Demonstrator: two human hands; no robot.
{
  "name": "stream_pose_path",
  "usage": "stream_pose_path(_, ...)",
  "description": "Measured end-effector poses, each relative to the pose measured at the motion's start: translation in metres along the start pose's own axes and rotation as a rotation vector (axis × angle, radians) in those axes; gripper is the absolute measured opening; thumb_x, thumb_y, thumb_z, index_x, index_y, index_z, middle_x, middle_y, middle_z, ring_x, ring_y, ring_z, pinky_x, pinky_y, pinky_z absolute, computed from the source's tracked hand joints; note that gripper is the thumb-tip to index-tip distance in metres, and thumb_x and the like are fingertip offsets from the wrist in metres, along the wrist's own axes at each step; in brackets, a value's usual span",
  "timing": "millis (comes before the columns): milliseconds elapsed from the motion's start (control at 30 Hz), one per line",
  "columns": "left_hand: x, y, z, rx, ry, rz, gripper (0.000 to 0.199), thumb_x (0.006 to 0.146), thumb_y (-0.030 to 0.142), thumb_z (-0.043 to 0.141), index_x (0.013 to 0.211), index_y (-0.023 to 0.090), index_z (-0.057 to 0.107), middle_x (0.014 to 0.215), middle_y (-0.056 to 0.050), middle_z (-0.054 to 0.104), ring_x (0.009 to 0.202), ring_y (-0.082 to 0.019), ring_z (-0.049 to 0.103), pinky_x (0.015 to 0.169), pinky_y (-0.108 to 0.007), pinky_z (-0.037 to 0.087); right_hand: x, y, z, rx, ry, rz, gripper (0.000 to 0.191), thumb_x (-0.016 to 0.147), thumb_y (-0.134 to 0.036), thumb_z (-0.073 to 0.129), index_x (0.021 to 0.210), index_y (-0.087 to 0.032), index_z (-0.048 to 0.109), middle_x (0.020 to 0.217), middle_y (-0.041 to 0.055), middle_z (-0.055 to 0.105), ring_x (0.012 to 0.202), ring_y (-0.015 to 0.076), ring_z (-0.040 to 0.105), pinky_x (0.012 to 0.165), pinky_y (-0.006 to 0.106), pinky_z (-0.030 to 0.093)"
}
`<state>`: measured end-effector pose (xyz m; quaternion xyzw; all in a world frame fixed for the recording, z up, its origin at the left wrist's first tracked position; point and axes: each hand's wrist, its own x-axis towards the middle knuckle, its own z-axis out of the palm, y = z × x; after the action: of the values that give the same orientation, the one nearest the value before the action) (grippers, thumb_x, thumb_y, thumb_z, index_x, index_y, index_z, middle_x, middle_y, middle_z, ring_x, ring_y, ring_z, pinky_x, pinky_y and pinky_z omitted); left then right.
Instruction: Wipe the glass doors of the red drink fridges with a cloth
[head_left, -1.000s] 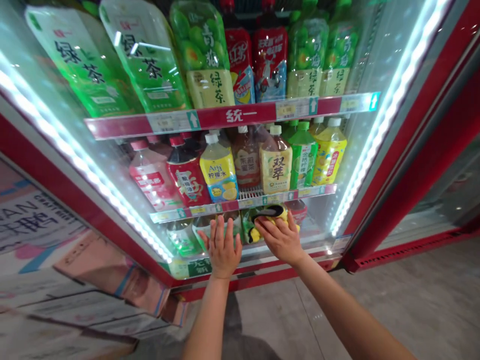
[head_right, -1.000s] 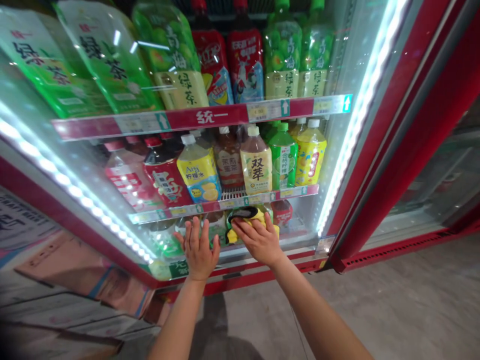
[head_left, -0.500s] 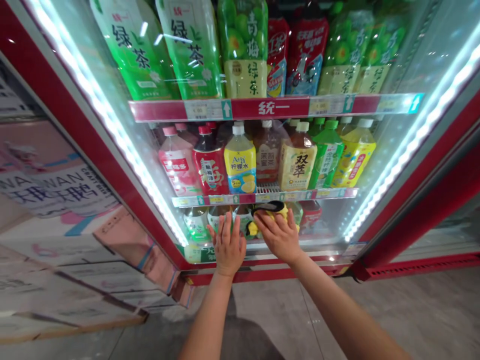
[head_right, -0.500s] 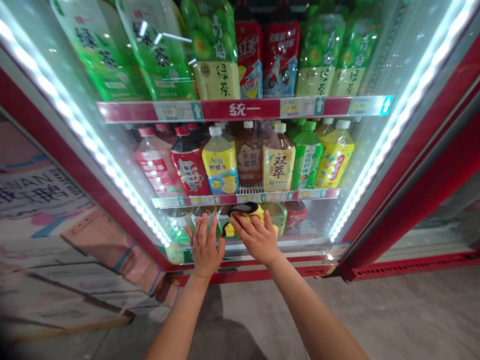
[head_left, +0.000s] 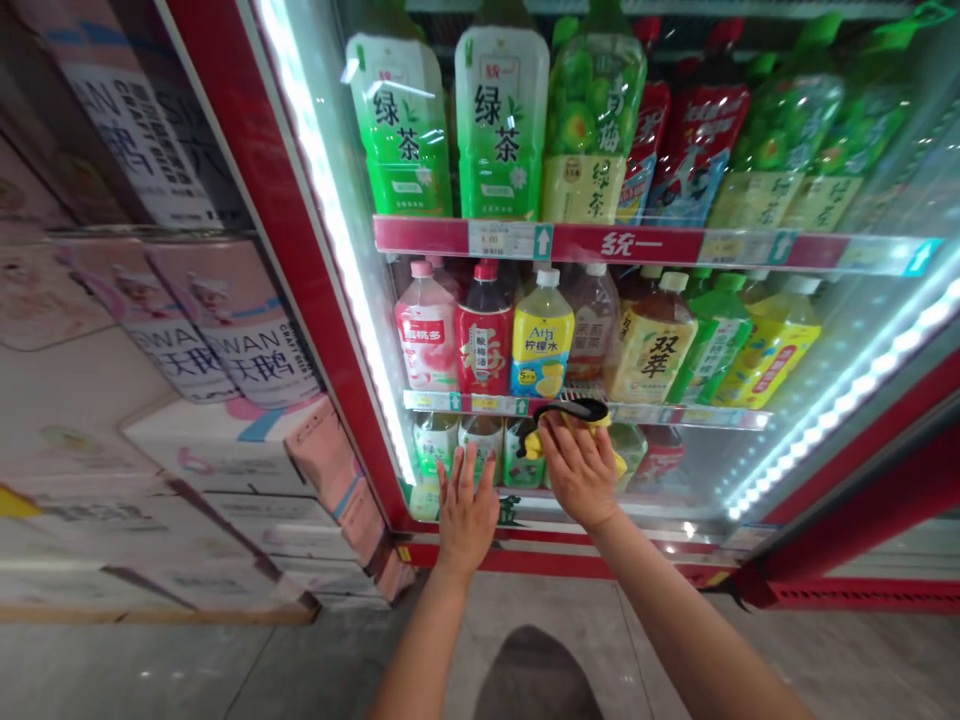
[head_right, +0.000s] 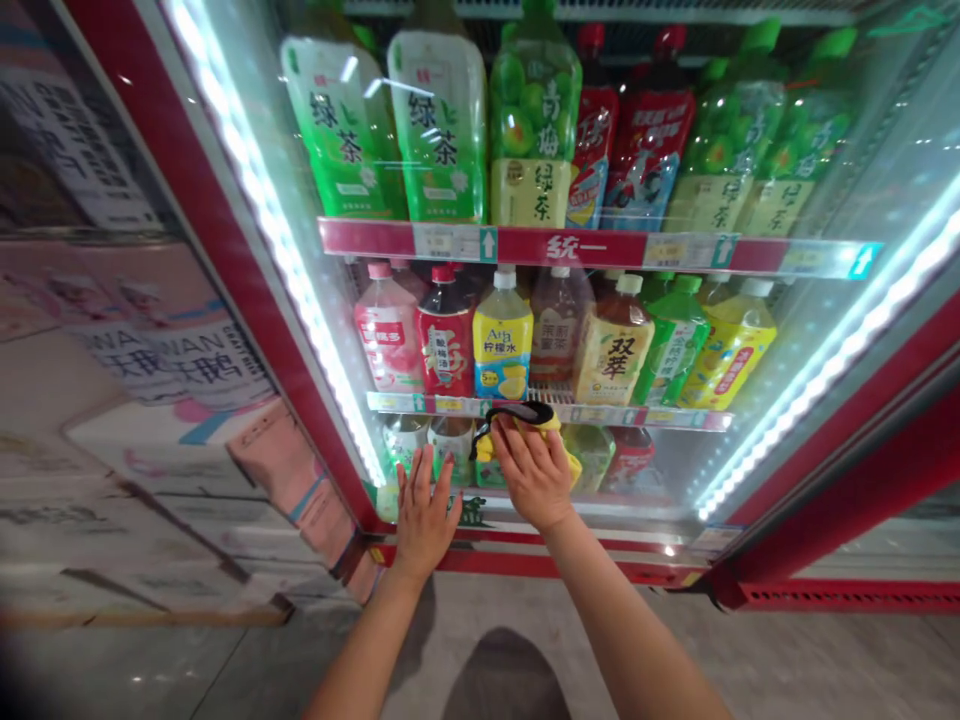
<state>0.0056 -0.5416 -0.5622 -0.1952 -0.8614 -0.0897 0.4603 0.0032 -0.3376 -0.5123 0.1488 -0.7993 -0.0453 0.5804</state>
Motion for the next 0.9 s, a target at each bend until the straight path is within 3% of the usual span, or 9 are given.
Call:
stream_pose_path(167, -0.005, -0.007, -0.005, -0.010, -0.045, -0.065, 0.094, 0.092, 0.020, 0.066, 0.165, 0.024, 0.007, 0.172, -0.017, 0.009, 0.156, -0.036, 0.022, 0.126, -0.058, 0.027, -0.023, 0.026, -0.019, 0.138, -0.141, -0.396, 0.039, 0.102, -0.015, 0.048, 0.134, -0.026, 0.066, 0.136, -0.0013, 0.070, 0.123, 0.0122, 0.061, 0.131, 0.035, 0.013)
stream_pose_path(233, -0.008, -0.011, -0.009, -0.006, -0.072, -0.095, 0.097, 0.090, 0.020, 0.068, 0.165, 0.024, 0.006, 0.173, -0.017, 0.006, 0.156, -0.037, 0.020, 0.126, -0.060, 0.027, -0.009, 0.035, -0.027, 0.130, -0.151, -0.354, 0.042, 0.101, -0.014, 0.050, 0.139, -0.026, 0.063, 0.137, -0.0008, 0.070, 0.128, 0.0141, 0.060, 0.130, 0.037, 0.017)
stream_pose_path(300, -0.012, -0.015, -0.013, -0.002, -0.099, -0.126, 0.100, 0.089, 0.020, 0.070, 0.165, 0.024, 0.006, 0.173, -0.017, 0.005, 0.157, -0.038, 0.018, 0.126, -0.061, 0.027, 0.019, 0.030, -0.027, 0.096, -0.102, -0.206, 0.047, 0.100, -0.014, 0.052, 0.145, -0.025, 0.058, 0.140, 0.0024, 0.068, 0.136, 0.0197, 0.054, 0.129, 0.042, 0.021)
stream_pose_path(367, -0.015, -0.018, -0.016, 0.007, -0.124, -0.159, 0.102, 0.087, 0.019, 0.072, 0.165, 0.023, 0.006, 0.173, -0.019, 0.005, 0.157, -0.038, 0.016, 0.125, -0.061, 0.027, 0.048, 0.009, -0.020, 0.073, -0.039, -0.073, 0.051, 0.099, -0.016, 0.052, 0.150, -0.023, 0.053, 0.146, 0.0063, 0.063, 0.143, 0.0248, 0.048, 0.128, 0.046, 0.022)
stream_pose_path(433, -0.016, -0.018, -0.019, 0.018, -0.150, -0.184, 0.103, 0.084, 0.017, 0.073, 0.165, 0.022, 0.009, 0.173, -0.019, 0.004, 0.158, -0.038, 0.015, 0.125, -0.061, 0.026, 0.063, -0.018, -0.009, 0.085, -0.023, -0.045, 0.052, 0.100, -0.017, 0.050, 0.152, -0.021, 0.051, 0.152, 0.0079, 0.057, 0.143, 0.0252, 0.048, 0.127, 0.045, 0.020)
stream_pose_path(533, -0.016, -0.016, -0.022, 0.031, -0.199, -0.203, 0.103, 0.081, 0.015, 0.075, 0.164, 0.023, 0.015, 0.173, -0.019, 0.001, 0.158, -0.038, 0.015, 0.126, -0.061, 0.024, 0.047, -0.041, 0.000, 0.176, -0.096, -0.217, 0.052, 0.100, -0.016, 0.050, 0.151, -0.021, 0.050, 0.154, 0.0062, 0.055, 0.137, 0.0216, 0.053, 0.127, 0.041, 0.021)
stream_pose_path(667, -0.018, -0.018, -0.028, 0.049, -0.272, -0.232, 0.102, 0.081, 0.017, 0.074, 0.164, 0.026, 0.016, 0.173, -0.018, 0.000, 0.158, -0.038, 0.014, 0.125, -0.062, 0.024, 0.005, -0.022, -0.010, 0.287, -0.195, -0.486, 0.047, 0.102, -0.014, 0.047, 0.148, -0.022, 0.053, 0.146, 0.0024, 0.063, 0.124, 0.0161, 0.061, 0.126, 0.038, 0.026)
stream_pose_path(767, -0.022, -0.024, -0.033, 0.068, -0.305, -0.261, 0.102, 0.081, 0.016, 0.072, 0.164, 0.027, 0.015, 0.173, -0.017, 0.004, 0.158, -0.036, 0.012, 0.125, -0.062, 0.024, 0.009, -0.007, -0.019, 0.267, -0.209, -0.393, 0.049, 0.103, -0.012, 0.047, 0.150, -0.024, 0.052, 0.145, -0.0008, 0.064, 0.126, 0.0159, 0.060, 0.128, 0.038, 0.022)
stream_pose_path(900, -0.026, -0.030, -0.039, 0.102, -0.342, -0.311, 0.100, 0.080, 0.016, 0.071, 0.164, 0.021, 0.018, 0.172, -0.018, 0.013, 0.159, -0.034, 0.012, 0.125, -0.062, 0.023, 0.035, -0.032, -0.009, 0.230, -0.175, -0.176, 0.056, 0.102, -0.014, 0.048, 0.156, -0.026, 0.044, 0.151, 0.0024, 0.058, 0.137, 0.0209, 0.053, 0.129, 0.043, 0.017)
